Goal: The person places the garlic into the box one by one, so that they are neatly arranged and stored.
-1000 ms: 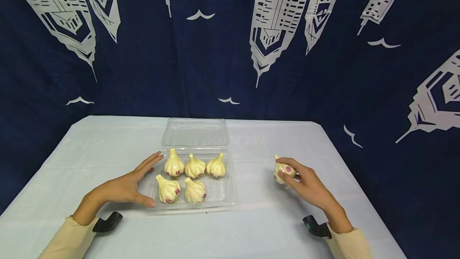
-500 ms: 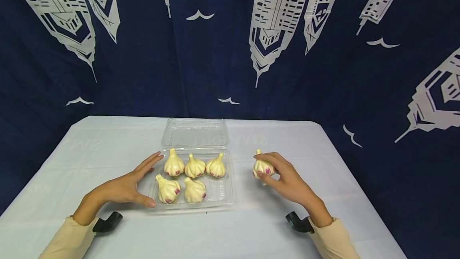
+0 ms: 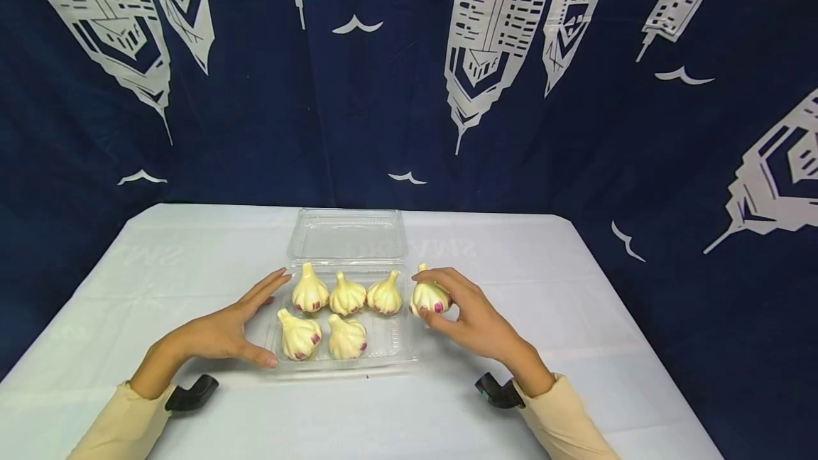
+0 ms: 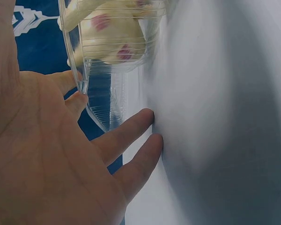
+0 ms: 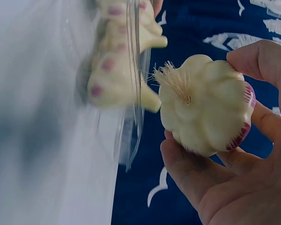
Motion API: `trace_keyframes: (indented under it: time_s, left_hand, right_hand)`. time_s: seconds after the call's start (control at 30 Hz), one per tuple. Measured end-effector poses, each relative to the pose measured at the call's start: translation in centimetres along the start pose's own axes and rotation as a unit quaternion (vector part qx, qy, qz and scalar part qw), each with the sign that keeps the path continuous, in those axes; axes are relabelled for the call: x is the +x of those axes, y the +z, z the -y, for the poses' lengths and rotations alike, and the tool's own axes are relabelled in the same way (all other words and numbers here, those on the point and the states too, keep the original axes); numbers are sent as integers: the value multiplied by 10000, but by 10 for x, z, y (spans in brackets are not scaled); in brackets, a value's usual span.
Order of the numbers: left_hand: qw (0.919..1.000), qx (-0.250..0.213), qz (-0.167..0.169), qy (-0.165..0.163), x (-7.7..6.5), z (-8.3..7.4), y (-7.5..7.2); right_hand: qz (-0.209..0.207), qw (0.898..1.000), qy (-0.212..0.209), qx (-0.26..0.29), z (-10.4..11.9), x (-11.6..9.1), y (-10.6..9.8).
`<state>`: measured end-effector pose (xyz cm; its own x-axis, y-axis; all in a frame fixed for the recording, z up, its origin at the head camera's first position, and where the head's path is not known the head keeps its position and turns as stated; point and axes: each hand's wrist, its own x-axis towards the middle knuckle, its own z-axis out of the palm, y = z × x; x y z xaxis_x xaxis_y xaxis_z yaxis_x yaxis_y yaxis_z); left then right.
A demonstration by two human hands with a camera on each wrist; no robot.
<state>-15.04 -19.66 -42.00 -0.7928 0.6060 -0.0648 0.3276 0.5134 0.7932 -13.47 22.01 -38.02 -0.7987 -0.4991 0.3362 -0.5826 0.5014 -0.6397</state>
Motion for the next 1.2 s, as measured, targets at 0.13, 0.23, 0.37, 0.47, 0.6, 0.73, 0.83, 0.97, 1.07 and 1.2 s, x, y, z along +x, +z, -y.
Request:
trace_keyframes:
  time_s: [0.13, 0.23, 0.37, 0.47, 0.6, 0.73, 0.83, 0.97, 1.07, 1.2]
  left_hand:
    - [10000, -16, -37, 5, 0, 1, 0]
    - [10000, -24, -32, 8, 0, 1, 0]
    - [10000, -9, -27, 21, 0, 2, 0]
    - [10000, 15, -30, 26, 0, 2, -1]
    - [10000, -8, -14, 28, 0, 2, -1]
    - [10000, -56, 3, 2, 0, 2, 0]
    - [10000, -74, -3, 11, 0, 2, 1]
    - [10000, -79, -15, 44, 0, 3, 1]
    - [10000, -58, -22, 39, 0, 3, 1]
    - [10000, -7, -25, 19, 0, 2, 0]
  right_hand:
    - [93, 9998, -188, 9, 7, 7, 11]
    - [181, 9992, -351, -93, 10, 11, 20]
    - [274, 9981, -477, -265, 13, 16, 30]
    - [323, 9971, -484, -483, 14, 18, 36]
    - [377, 9953, -388, -798, 14, 16, 44]
    - [474, 9938, -347, -946, 12, 14, 51]
    - [565, 9931, -349, -963, 12, 12, 54]
    - [602, 9909, -474, -1109, 12, 11, 57]
    - [572, 9873, -663, -1323, 11, 11, 59]
    - [577, 9831, -733, -1574, 10, 12, 61]
